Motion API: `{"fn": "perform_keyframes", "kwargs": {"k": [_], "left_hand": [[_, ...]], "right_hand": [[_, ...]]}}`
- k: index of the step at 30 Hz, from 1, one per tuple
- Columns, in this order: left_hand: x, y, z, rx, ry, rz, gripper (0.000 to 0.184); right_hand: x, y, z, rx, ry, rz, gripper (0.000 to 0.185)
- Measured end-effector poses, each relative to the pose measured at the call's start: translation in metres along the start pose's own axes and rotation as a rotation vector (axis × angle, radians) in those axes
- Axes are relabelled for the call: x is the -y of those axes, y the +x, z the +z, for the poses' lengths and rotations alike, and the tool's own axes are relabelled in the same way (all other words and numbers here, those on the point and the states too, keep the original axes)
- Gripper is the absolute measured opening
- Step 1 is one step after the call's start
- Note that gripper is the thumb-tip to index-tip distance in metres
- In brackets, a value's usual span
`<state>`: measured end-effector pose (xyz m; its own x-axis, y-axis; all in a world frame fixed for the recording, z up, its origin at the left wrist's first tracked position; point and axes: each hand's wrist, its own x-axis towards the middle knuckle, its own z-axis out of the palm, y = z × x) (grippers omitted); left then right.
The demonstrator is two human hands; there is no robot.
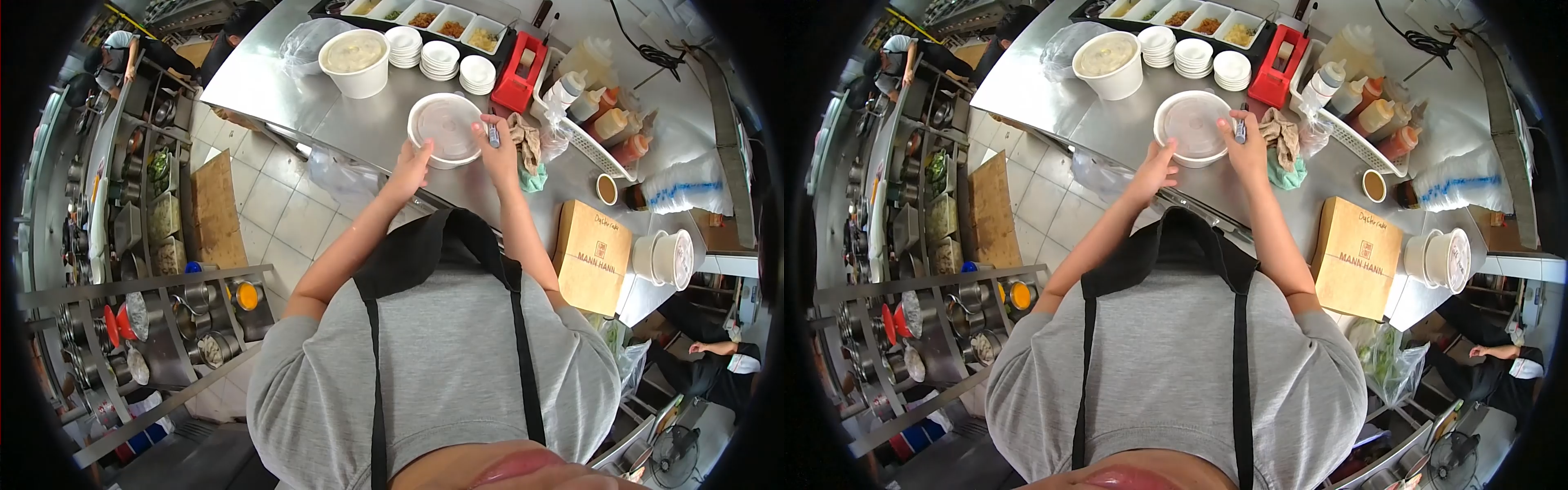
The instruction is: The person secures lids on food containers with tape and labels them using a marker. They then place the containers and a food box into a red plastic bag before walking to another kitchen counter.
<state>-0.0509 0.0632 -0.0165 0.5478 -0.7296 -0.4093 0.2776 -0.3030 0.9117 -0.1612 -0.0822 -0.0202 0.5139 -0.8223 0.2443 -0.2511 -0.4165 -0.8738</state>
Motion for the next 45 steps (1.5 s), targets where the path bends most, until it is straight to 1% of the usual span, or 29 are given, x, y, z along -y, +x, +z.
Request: {"fn": "perform_keyframes", "kwargs": {"k": [1, 2, 3, 4, 5, 6, 7, 8, 9, 10, 12, 13, 15, 19, 21, 22, 24, 25, 27, 30, 31, 32, 33, 34, 36, 40, 42, 43, 45], "left_hand": [[0.003, 0.003, -0.008, 0.001, 0.000, -0.003, 0.065], [0.008, 0.010, -0.020, 0.024, 0.151, 0.040, 0.064], [0.004, 0.009, -0.026, 0.047, 0.303, 0.084, 0.064], [0.003, 0.006, -0.028, 0.048, 0.304, 0.080, 0.064], [0.002, 0.002, -0.029, -0.106, 0.368, 0.213, 0.058], [-0.006, -0.006, -0.028, -0.263, 0.429, 0.349, 0.053], [-0.013, -0.013, -0.026, -0.264, 0.429, 0.348, 0.053], [-0.020, -0.020, -0.024, -0.261, 0.444, 0.624, 0.049], [-0.027, -0.028, -0.021, -0.253, 0.453, 0.899, 0.048], [-0.035, -0.039, -0.014, -0.251, 0.454, 0.895, 0.048], [-0.046, -0.056, 0.004, -0.115, 0.717, 1.157, 0.039], [-0.040, -0.054, 0.006, -0.113, 0.714, 1.155, 0.039], [-0.026, -0.050, 0.007, 0.253, 0.725, 0.835, 0.043], [-0.019, -0.059, 0.014, 0.298, 0.681, 0.759, 0.042], [-0.026, -0.063, 0.014, 0.399, 0.654, 0.658, 0.041], [-0.031, -0.064, 0.013, 0.399, 0.655, 0.661, 0.041], [-0.042, -0.065, 0.009, 0.460, 0.705, 0.472, 0.034], [-0.036, -0.063, 0.005, 0.460, 0.705, 0.473, 0.034], [-0.018, -0.056, -0.004, 0.259, 0.575, 0.525, 0.027], [-0.022, -0.060, -0.003, 0.086, 0.582, 0.504, 0.021], [-0.020, -0.056, -0.003, 0.091, 0.582, 0.504, 0.021], [-0.017, -0.048, -0.003, 0.048, 0.724, 0.801, 0.020], [-0.013, -0.041, -0.003, -0.002, 0.859, 1.102, 0.018], [-0.007, -0.039, -0.003, -0.004, 0.857, 1.107, 0.018], [-0.001, -0.039, -0.002, -0.051, 1.212, 1.150, 0.020], [0.004, -0.039, 0.002, -0.029, 1.273, 1.115, 0.020], [0.003, -0.035, 0.003, -0.021, 1.280, 1.146, 0.012], [0.002, -0.035, 0.004, -0.020, 1.280, 1.149, 0.012], [0.002, -0.039, 0.004, -0.002, 1.320, 1.084, 0.027]], "right_hand": [[0.003, 0.000, -0.005, 0.010, 0.019, 0.082, 0.026], [-0.002, 0.002, -0.008, 0.010, 0.019, 0.085, 0.026], [0.000, 0.004, -0.012, -0.132, -0.005, -0.107, 0.023], [0.002, 0.004, -0.014, -0.273, -0.031, -0.297, 0.020], [0.003, 0.003, -0.023, -0.380, -0.127, -0.432, 0.017], [0.010, -0.002, -0.029, -0.379, -0.127, -0.432, 0.017], [0.014, -0.006, -0.034, -0.299, 0.124, -0.327, 0.017], [0.021, -0.013, -0.041, -0.215, 0.372, -0.218, 0.017], [0.043, -0.022, -0.052, -0.076, 0.421, -0.136, 0.017], [0.052, -0.029, -0.055, -0.075, 0.420, -0.131, 0.017], [0.064, -0.040, -0.058, 0.372, 0.582, -0.029, 0.018], [0.071, -0.043, -0.056, 0.443, 0.579, -0.031, 0.013], [0.073, -0.043, -0.054, 0.521, 0.556, -0.027, 0.008], [0.076, -0.045, -0.057, 0.722, 0.485, -0.087, 0.011], [0.079, -0.044, -0.061, 0.803, 0.479, -0.128, 0.013], [0.076, -0.042, -0.061, 0.802, 0.478, -0.131, 0.013], [0.065, -0.037, -0.065, 0.680, 0.524, -0.275, 0.013], [0.061, -0.034, -0.074, 0.539, 0.648, -0.271, 0.009], [0.043, -0.015, -0.089, 0.349, 0.994, -0.152, 0.018], [0.081, 0.001, -0.084, 0.190, 0.882, -0.276, 0.026], [0.078, 0.007, -0.076, 0.171, 0.748, -0.260, 0.026], [0.069, 0.013, -0.068, 0.153, 0.613, -0.243, 0.026], [0.056, 0.019, -0.060, 0.226, 0.577, -0.152, 0.025], [0.047, 0.023, -0.048, 0.263, 0.588, -0.073, 0.025], [0.036, 0.030, -0.029, 0.447, 0.540, -0.049, 0.023], [0.028, 0.035, -0.010, 0.513, 0.505, 0.067, 0.022], [0.031, 0.041, -0.005, 0.671, 0.510, 0.100, 0.023], [0.028, 0.041, 0.002, 0.643, 0.481, 0.132, 0.024], [0.027, 0.050, 0.003, 0.599, 0.487, 0.141, 0.025]]}}
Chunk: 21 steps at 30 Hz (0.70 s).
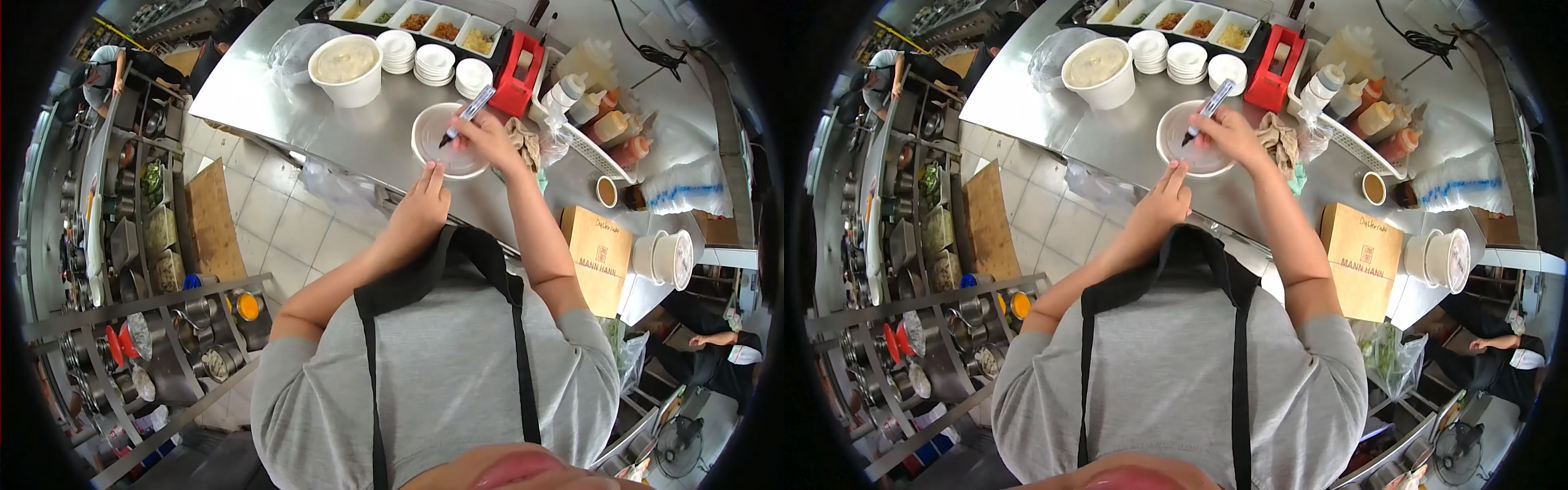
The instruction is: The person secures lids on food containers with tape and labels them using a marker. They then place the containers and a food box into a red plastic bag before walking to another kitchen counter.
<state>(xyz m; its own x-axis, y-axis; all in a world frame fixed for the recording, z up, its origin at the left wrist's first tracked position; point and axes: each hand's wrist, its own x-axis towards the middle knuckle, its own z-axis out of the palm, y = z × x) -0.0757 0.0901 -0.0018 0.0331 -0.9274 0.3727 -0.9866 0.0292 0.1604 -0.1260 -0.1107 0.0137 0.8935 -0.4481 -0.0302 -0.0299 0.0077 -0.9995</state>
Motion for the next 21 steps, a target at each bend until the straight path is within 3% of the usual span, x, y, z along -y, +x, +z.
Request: {"fn": "perform_keyframes", "kwargs": {"k": [5, 13, 15, 17, 18, 19, 20, 21], "left_hand": [[0.002, -0.003, 0.009, 0.031, 0.038, 0.018, 0.028], [0.000, 0.007, -0.017, 0.030, 0.077, 0.013, 0.021], [0.005, 0.017, -0.051, -0.002, -0.306, -0.093, 0.014], [-0.001, 0.022, -0.118, -0.236, -0.576, -0.199, 0.017], [-0.010, 0.012, -0.155, -0.412, -0.487, -0.099, 0.023], [-0.019, -0.040, -0.163, -0.340, -0.201, -0.384, 0.008], [-0.026, -0.036, -0.177, -0.315, -0.222, -0.333, 0.008], [-0.037, -0.022, -0.203, -0.949, -0.259, 0.155, 0.005]], "right_hand": [[-0.005, 0.001, -0.004, -0.194, -0.007, -0.115, 0.026], [-0.010, 0.000, -0.007, -0.233, 0.119, -0.205, 0.025], [-0.008, 0.000, -0.006, -0.274, 0.096, -0.232, 0.027], [-0.007, 0.000, -0.005, -0.336, 0.139, -0.200, 0.026], [-0.013, 0.001, -0.006, -0.324, 0.144, -0.228, 0.026], [-0.017, 0.000, -0.010, -0.322, 0.145, -0.253, 0.025], [-0.018, 0.000, -0.010, -0.340, 0.164, -0.252, 0.024], [-0.021, 0.000, -0.011, -0.344, 0.157, -0.277, 0.024]]}}
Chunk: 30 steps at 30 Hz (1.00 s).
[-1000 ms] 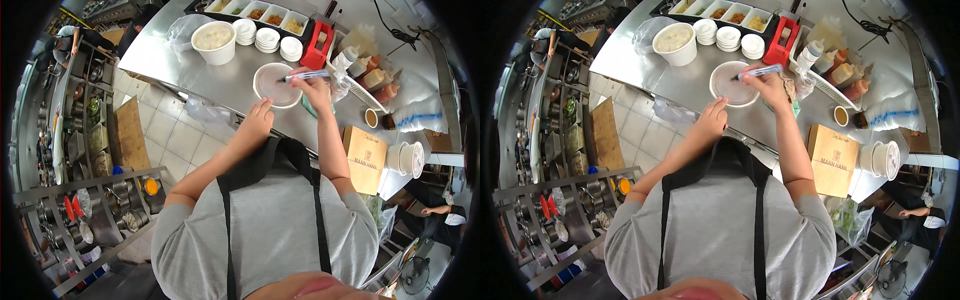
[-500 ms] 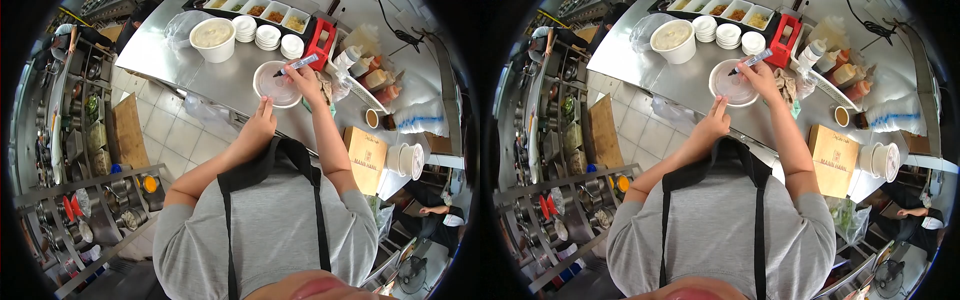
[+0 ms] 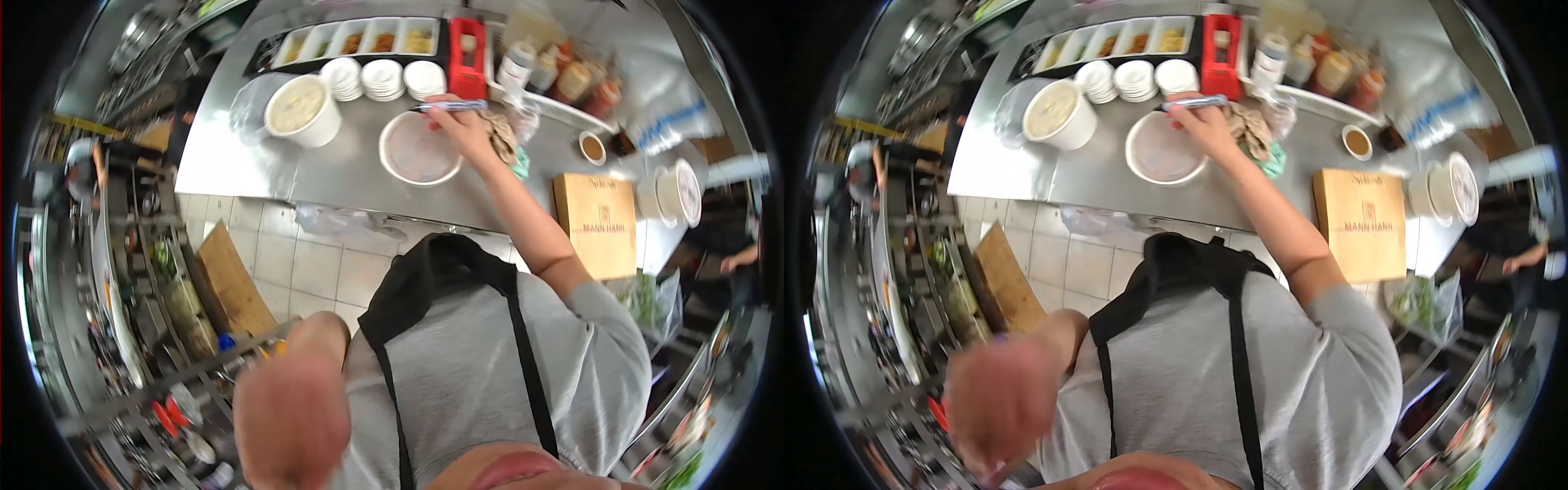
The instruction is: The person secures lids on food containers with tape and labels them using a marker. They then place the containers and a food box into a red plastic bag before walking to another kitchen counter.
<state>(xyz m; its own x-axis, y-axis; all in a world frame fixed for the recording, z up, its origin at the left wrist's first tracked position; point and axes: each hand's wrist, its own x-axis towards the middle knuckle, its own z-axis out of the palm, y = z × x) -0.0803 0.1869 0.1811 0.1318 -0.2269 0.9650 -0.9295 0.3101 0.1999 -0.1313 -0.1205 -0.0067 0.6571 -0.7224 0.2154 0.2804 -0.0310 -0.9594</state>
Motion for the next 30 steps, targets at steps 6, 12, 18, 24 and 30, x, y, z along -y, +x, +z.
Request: {"fn": "perform_keyframes", "kwargs": {"k": [6, 12, 18, 24, 30], "left_hand": [[-0.039, 0.060, 0.000, -0.363, -0.558, 0.512, 0.023], [-0.036, 0.064, 0.012, -0.217, -0.863, 0.499, 0.016], [-0.032, 0.067, 0.020, -0.125, -1.027, 0.437, 0.009], [-0.033, 0.067, 0.023, -0.152, -1.107, 0.424, 0.012], [-0.048, 0.042, -0.011, 0.404, -0.553, 0.007, 0.006]], "right_hand": [[0.005, -0.006, 0.006, -0.065, 0.014, 0.026, 0.025], [0.014, -0.013, 0.009, -0.076, 0.005, 0.034, 0.025], [0.005, -0.015, 0.006, -0.081, 0.012, 0.015, 0.024], [0.005, -0.016, 0.006, -0.067, -0.020, 0.008, 0.023], [0.004, -0.010, 0.001, -0.090, 0.057, 0.004, 0.018]]}}
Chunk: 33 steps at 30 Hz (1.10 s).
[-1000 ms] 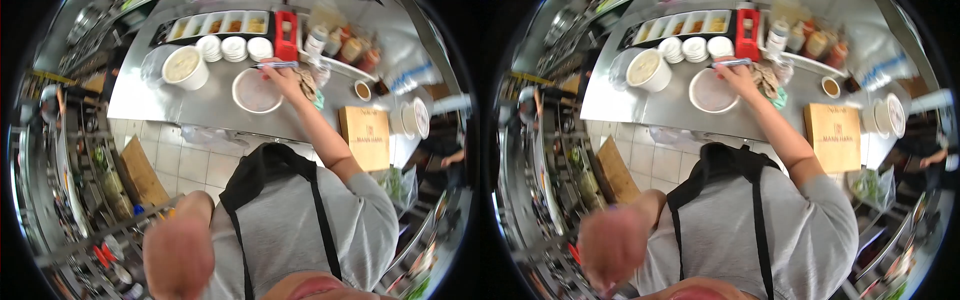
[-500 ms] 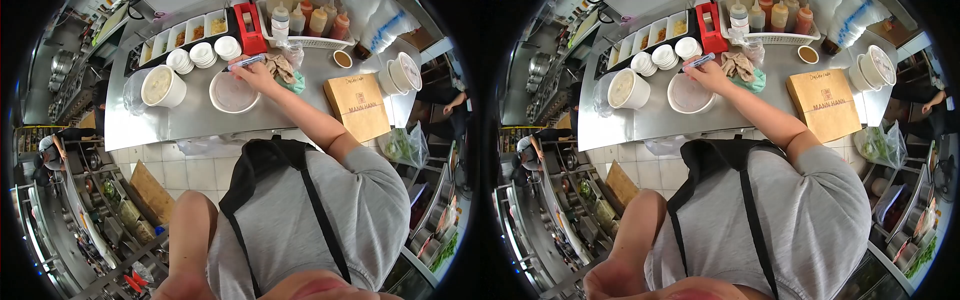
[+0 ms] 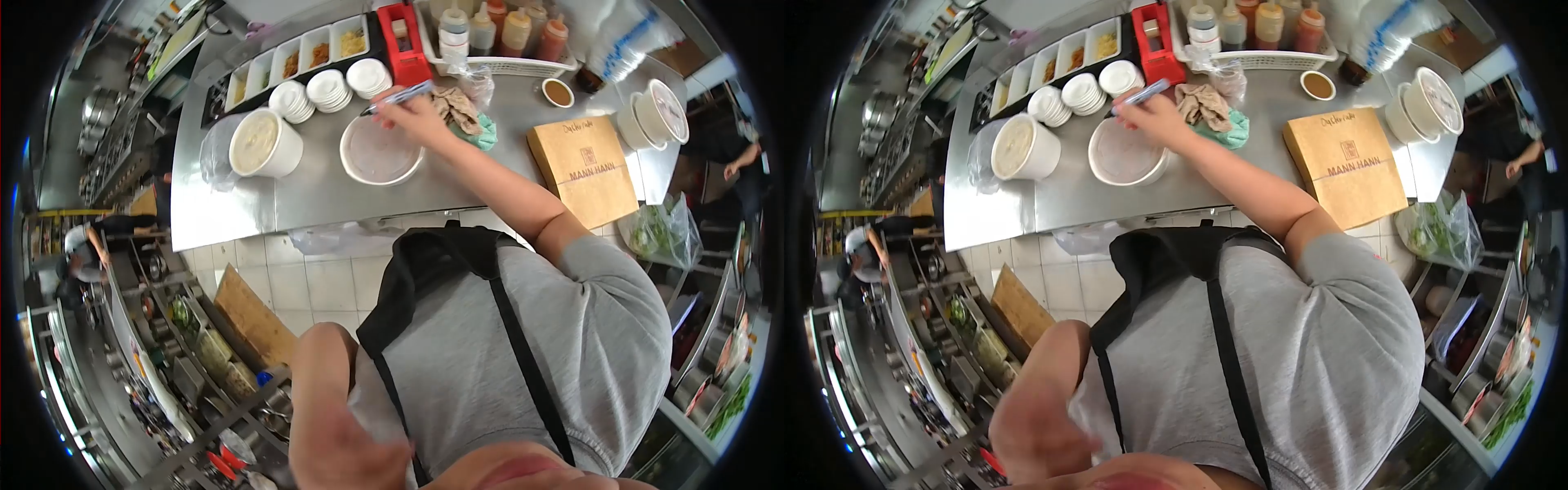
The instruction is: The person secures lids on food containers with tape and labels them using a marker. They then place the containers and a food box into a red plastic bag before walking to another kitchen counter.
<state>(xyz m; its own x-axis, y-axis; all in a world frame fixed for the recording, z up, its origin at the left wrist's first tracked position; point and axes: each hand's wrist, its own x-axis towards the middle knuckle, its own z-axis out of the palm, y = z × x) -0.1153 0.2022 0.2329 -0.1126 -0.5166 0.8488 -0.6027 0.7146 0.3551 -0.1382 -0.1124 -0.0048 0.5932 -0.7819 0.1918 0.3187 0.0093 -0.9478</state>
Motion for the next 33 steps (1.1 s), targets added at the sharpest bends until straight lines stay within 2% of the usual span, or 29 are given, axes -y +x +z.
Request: {"fn": "perform_keyframes", "kwargs": {"k": [1, 2, 3, 4, 5, 6, 8, 9, 11, 12, 14, 17, 30, 32, 33], "left_hand": [[-0.013, -0.007, 0.000, 0.219, 0.446, -0.659, 0.014], [0.000, -0.023, 0.009, 0.201, 0.474, -0.689, 0.014], [0.035, -0.041, 0.025, -0.003, 0.223, -0.931, 0.003], [0.074, -0.051, 0.036, -0.220, -0.036, -1.145, 0.016], [0.120, -0.046, 0.038, 0.169, 0.086, -0.840, 0.024], [0.155, -0.068, 0.052, 0.278, 0.338, -0.640, 0.024], [0.186, -0.109, 0.075, 0.333, 0.398, -0.557, 0.025], [0.193, -0.121, 0.084, 0.325, 0.409, -0.564, 0.025], [0.198, -0.140, 0.099, 0.365, 0.471, -0.556, 0.024], [0.201, -0.144, 0.102, 0.362, 0.473, -0.560, 0.024], [0.205, -0.152, 0.107, 0.353, 0.469, -0.506, 0.011], [0.205, -0.153, 0.109, 0.358, 0.456, -0.473, 0.007], [0.208, -0.157, 0.110, 0.379, 0.504, -0.423, 0.007], [0.208, -0.158, 0.111, 0.375, 0.496, -0.434, 0.007], [0.208, -0.158, 0.110, 0.376, 0.496, -0.432, 0.007]], "right_hand": [[0.001, 0.001, -0.002, -0.016, 0.044, -0.001, 0.017], [0.002, 0.003, -0.005, -0.069, 0.168, 0.022, 0.018], [0.003, 0.004, -0.008, -0.119, 0.281, 0.057, 0.019], [0.003, 0.005, -0.009, -0.166, 0.302, 0.023, 0.016], [0.008, 0.003, -0.010, -0.141, 0.302, 0.040, 0.014], [0.009, 0.000, -0.011, -0.053, 0.207, 0.035, 0.012], [0.010, -0.005, -0.009, 0.128, -0.016, 0.021, 0.013], [0.012, -0.006, -0.006, 0.142, -0.013, 0.022, 0.013], [0.017, -0.013, 0.000, 0.331, -0.211, 0.120, 0.013], [0.016, -0.013, 0.000, 0.336, -0.211, 0.121, 0.013], [0.011, -0.011, 0.000, 0.450, -0.269, 0.072, 0.013], [0.010, -0.010, 0.003, 0.514, -0.329, 0.089, 0.012], [0.016, -0.008, 0.004, 0.573, -0.517, -0.037, 0.012], [0.012, -0.011, 0.004, 0.431, -0.282, 0.071, 0.013], [0.011, -0.010, 0.003, 0.430, -0.282, 0.069, 0.013]]}}
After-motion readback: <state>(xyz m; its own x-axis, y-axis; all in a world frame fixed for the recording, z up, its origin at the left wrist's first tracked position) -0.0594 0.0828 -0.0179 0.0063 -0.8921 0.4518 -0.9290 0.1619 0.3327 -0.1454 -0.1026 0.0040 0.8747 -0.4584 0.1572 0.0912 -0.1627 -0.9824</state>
